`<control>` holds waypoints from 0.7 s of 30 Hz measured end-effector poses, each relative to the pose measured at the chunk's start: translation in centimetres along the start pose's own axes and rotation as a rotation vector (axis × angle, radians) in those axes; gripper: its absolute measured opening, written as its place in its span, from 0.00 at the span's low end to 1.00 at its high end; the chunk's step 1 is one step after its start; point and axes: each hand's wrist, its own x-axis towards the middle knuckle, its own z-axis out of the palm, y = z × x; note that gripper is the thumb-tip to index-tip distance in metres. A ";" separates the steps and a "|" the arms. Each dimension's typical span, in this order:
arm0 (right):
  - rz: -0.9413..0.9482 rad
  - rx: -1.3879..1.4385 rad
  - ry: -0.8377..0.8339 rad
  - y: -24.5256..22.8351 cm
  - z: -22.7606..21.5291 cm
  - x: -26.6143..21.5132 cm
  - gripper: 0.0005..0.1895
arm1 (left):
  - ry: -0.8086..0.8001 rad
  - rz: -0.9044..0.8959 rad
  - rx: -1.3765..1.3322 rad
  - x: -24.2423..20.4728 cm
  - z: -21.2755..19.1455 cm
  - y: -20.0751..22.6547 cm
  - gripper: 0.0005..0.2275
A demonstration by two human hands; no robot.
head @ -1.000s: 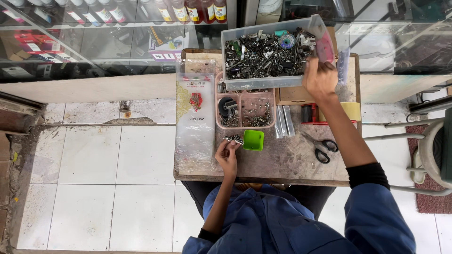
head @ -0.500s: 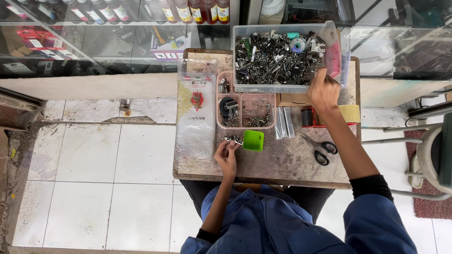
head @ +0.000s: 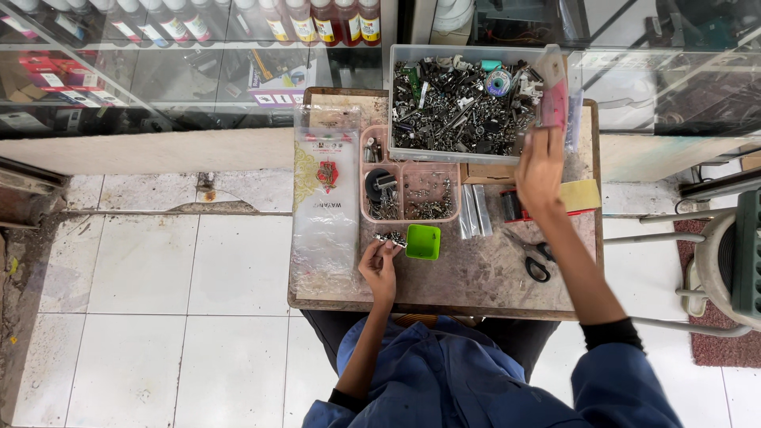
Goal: The person sorts small metal hardware components from a large container into a small green cup. They pick up individual pieces, place them into the cup, and occasionally transfer items between compartments of the organizer box.
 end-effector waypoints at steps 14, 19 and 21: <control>-0.133 0.266 0.052 -9.6 12.1 -4.2 0.05 | -0.016 -0.002 0.005 -0.3 0.1 1.5 0.05; -0.169 0.146 0.006 -10.1 11.7 -3.5 0.04 | -0.017 -0.031 0.014 -0.3 0.2 1.0 0.05; -0.166 0.152 -0.002 -10.4 10.6 -3.3 0.03 | -0.024 -0.028 0.020 -0.4 0.4 1.6 0.05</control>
